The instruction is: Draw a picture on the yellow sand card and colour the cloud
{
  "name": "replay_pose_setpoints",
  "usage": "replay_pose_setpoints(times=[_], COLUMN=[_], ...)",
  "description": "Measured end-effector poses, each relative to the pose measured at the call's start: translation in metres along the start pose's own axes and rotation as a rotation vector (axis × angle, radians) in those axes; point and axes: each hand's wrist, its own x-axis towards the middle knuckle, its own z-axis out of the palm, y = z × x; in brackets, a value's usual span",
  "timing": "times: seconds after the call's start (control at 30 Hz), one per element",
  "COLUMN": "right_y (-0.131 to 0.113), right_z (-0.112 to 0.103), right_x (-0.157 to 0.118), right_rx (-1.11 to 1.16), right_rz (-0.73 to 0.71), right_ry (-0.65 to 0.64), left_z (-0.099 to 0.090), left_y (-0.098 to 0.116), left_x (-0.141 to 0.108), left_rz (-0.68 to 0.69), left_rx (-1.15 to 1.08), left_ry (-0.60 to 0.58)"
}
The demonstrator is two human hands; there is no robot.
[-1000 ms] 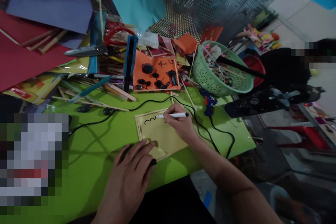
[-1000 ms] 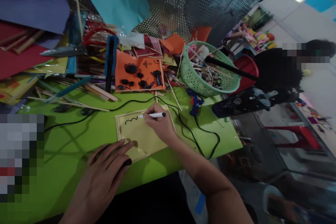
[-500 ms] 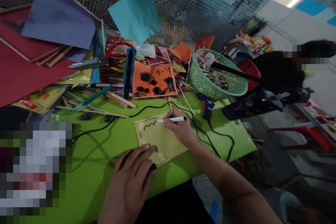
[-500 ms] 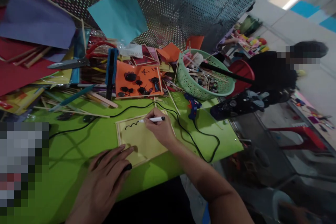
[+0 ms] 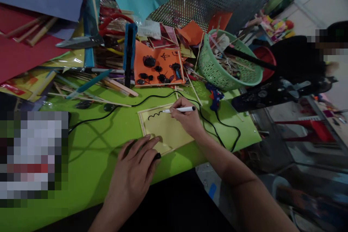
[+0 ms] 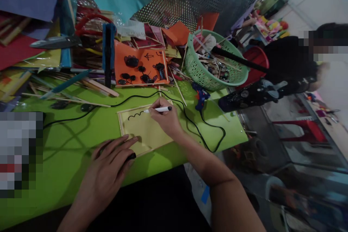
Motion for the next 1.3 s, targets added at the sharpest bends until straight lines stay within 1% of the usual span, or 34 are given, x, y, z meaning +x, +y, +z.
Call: replay_pose_setpoints(times=[0.27,0.5,0.8,1.3], right_y=[-0.0029,0.0015,0.0013,0.0024], right_z=[-0.0016,-0.0031,-0.0038,-0.0047], right_x=[0.0002,0.0005,0.0011,0.0009], right_rx=[-0.002,-0.003,0.002,0.000], right_rz=[0.026,0.003,-0.012,-0.003], right_ry=[0.002,0.003,0.005,0.017], left_z=[0.0004,0.0006,0.0006,0.0017], left_y=[0.0010,0.0011,0.0003,-0.0002], left_x=[0.0012,0.0002,0.0005,-0.0008], left_rz=[0.004,-0.005,0.007,0.002], left_rx=[0.013,0.009,0.009,0.017], left_ry=[0.002,-0.016,-0.004,-0.005])
